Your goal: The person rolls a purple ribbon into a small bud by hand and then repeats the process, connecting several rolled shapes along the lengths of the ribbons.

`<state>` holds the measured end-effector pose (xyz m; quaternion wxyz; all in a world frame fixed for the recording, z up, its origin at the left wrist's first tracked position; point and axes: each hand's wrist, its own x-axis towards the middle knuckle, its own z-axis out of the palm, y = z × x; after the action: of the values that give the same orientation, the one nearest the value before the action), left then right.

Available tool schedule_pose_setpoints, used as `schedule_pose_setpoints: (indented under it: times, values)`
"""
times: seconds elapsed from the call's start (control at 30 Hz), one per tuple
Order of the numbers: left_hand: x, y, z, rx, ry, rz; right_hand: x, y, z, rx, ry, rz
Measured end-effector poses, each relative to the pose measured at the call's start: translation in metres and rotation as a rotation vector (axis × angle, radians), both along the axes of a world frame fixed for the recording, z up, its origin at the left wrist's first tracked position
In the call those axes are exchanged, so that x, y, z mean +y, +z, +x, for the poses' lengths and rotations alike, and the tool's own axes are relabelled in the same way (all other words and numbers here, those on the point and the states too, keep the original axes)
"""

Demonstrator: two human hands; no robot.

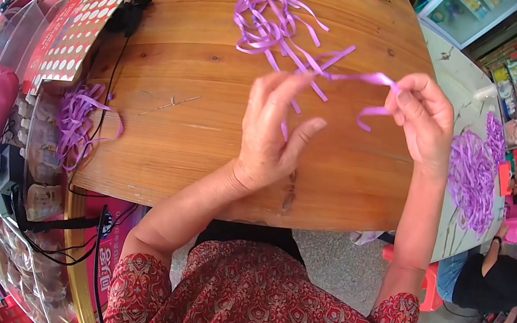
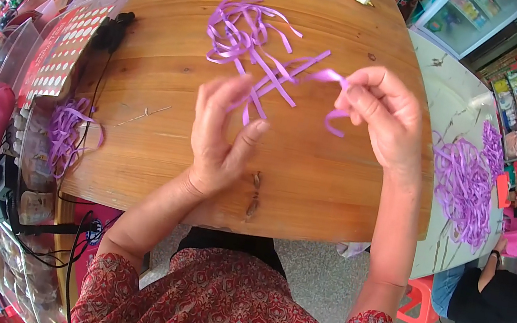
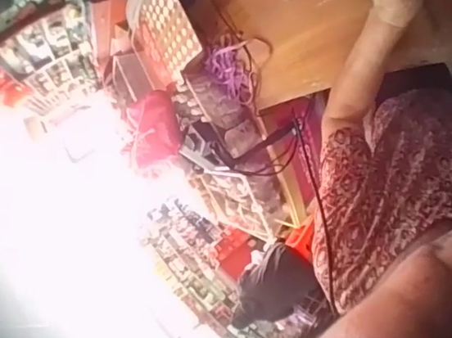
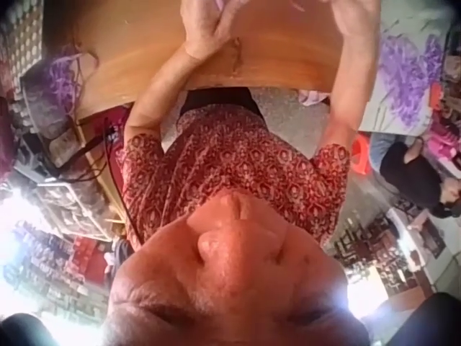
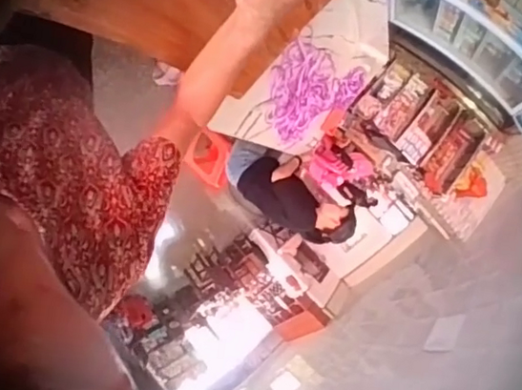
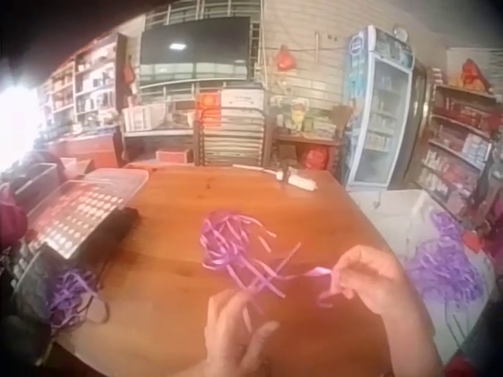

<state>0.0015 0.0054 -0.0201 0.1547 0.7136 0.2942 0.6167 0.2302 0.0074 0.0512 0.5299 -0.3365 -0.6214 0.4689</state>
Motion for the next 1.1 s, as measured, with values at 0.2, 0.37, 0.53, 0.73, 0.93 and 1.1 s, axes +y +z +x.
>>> schedule_pose_setpoints:
  times: [0.2,0.37,0.53,0.73,0.93,1.1]
  values:
    - [-0.007,0.000,0.016,0.182,-0.156,-0.032,-0.045,0.004,0.003,-0.264,0.007,-0.048]
    - [-0.005,-0.001,0.028,0.265,-0.515,-0.234,-0.053,0.002,0.013,-0.304,-0.064,-0.040]
    - [0.002,-0.016,0.023,-0.338,-0.796,-0.858,-0.043,-0.010,0.046,-0.092,-0.182,-0.060]
    - [0.014,0.002,0.000,-0.265,-0.755,-1.012,-0.039,-0.025,0.078,0.116,-0.363,-0.049]
    - [0.019,-0.002,-0.007,-0.198,-0.681,-1.004,-0.043,-0.025,0.083,-0.013,-0.406,-0.029]
    - [0.016,0.004,-0.013,-0.251,-0.575,-0.988,-0.061,-0.025,0.099,-0.429,-0.509,-0.109]
